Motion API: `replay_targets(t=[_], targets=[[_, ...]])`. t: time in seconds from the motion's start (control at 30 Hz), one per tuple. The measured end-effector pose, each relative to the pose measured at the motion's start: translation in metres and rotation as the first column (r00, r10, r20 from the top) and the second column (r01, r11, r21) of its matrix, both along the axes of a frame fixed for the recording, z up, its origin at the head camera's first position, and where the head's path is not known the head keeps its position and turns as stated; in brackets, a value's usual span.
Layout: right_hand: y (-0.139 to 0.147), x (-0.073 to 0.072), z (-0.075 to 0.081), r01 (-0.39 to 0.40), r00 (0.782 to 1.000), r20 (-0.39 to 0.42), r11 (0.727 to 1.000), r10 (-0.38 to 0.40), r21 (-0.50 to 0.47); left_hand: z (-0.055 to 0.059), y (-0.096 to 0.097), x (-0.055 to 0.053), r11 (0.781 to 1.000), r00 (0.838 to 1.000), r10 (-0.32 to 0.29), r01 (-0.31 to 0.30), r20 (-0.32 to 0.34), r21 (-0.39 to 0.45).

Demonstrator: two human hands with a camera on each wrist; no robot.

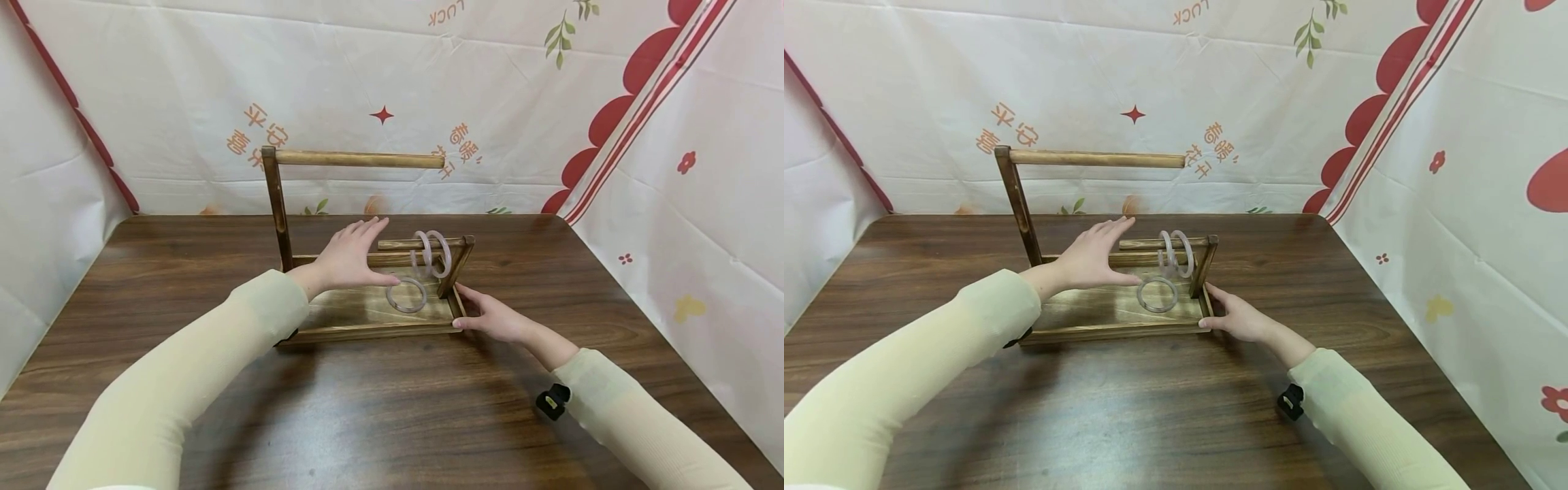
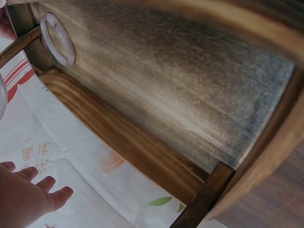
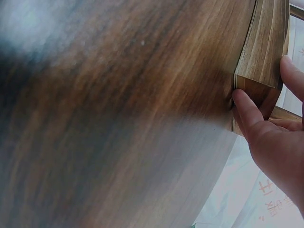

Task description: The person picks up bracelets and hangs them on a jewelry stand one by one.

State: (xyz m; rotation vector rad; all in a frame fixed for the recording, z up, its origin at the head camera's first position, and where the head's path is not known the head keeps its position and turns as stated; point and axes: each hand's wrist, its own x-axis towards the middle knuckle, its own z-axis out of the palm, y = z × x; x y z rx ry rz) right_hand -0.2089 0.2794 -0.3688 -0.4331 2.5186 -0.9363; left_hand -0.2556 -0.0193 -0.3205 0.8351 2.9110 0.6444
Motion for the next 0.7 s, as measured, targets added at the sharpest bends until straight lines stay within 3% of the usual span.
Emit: replay_targets(t=[0.23, 0.5, 0.7], targets=[[-0.001, 0.001, 0.001, -0.011, 1.000, -0.007, 1.000, 0.011, -0.003, -0.008, 0.003, 0.001, 1.000, 1.000, -0.011, 0.011, 0.001, -0.020], [0.000, 0.001, 0.000, -0.021, 1.000, -0.018, 1.000, 0.021, 0.002, -0.020, 0.008, 0.004, 0.989, 0.999, -0.034, 0.034, 0.006, -0.144], [0.000, 0.001, 0.000, -0.012, 1.000, -0.012, 1.000, 0.012, 0.001, -0.025, 0.011, 0.004, 0.983, 0.999, -0.038, 0.041, 0.018, -0.180]])
